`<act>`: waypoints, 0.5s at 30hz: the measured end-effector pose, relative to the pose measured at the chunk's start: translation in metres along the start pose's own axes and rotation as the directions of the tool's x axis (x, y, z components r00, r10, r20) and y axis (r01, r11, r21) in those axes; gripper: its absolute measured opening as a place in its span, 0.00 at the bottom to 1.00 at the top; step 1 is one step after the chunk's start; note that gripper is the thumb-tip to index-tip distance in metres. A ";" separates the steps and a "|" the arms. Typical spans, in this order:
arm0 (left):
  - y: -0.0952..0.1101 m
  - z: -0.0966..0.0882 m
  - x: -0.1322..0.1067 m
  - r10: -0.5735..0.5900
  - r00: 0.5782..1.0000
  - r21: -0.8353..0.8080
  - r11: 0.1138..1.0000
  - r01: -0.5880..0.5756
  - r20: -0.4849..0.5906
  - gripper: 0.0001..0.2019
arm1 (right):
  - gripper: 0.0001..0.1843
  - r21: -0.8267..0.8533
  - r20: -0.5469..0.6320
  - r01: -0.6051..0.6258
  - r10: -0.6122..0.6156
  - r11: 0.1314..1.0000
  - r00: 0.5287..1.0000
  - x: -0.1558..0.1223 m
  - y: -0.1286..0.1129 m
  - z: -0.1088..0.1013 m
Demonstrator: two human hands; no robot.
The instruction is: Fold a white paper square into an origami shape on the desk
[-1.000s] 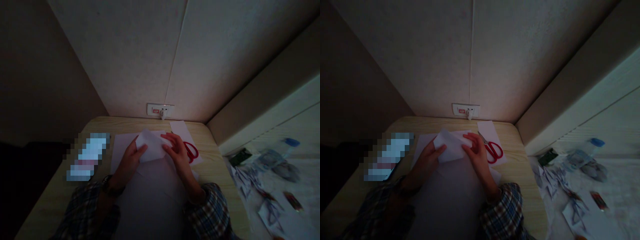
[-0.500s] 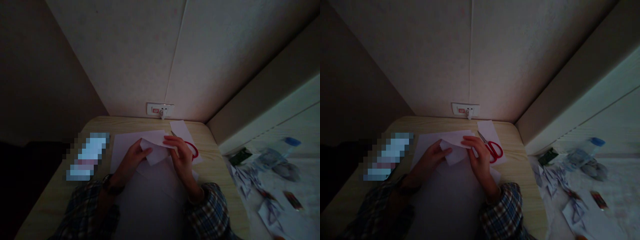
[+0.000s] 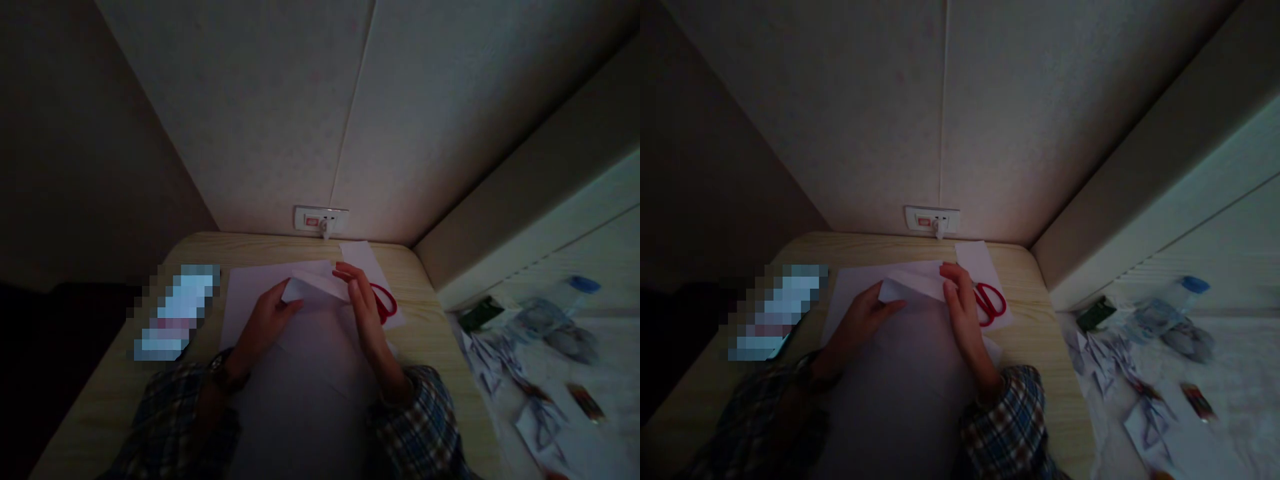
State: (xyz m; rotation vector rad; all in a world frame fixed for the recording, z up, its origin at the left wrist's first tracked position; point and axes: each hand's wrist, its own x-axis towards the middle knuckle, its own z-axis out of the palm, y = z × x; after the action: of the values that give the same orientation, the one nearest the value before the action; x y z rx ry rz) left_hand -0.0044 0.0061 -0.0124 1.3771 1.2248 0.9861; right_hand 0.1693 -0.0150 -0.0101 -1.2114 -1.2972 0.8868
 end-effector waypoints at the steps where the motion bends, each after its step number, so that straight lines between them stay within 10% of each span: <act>1: 0.001 -0.001 -0.001 0.019 1.000 0.011 1.000 -0.019 0.009 0.14 | 0.17 0.056 0.033 -0.074 0.072 0.996 0.997 0.000 0.001 0.000; 8: 0.012 -0.007 -0.005 0.273 0.962 -0.003 0.962 -0.273 0.015 0.13 | 0.20 0.223 0.311 -0.340 0.264 0.914 0.913 0.002 -0.002 0.002; 15: 0.012 -0.006 -0.006 0.324 0.944 -0.055 0.943 -0.327 -0.059 0.15 | 0.11 0.272 0.273 -0.245 0.170 0.930 0.947 0.004 -0.002 0.002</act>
State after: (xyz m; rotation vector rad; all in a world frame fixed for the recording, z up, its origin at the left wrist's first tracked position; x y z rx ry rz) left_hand -0.0096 0.0013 0.0010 1.5424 1.0084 1.2841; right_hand 0.1679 -0.0109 -0.0072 -1.0297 -1.1807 1.3756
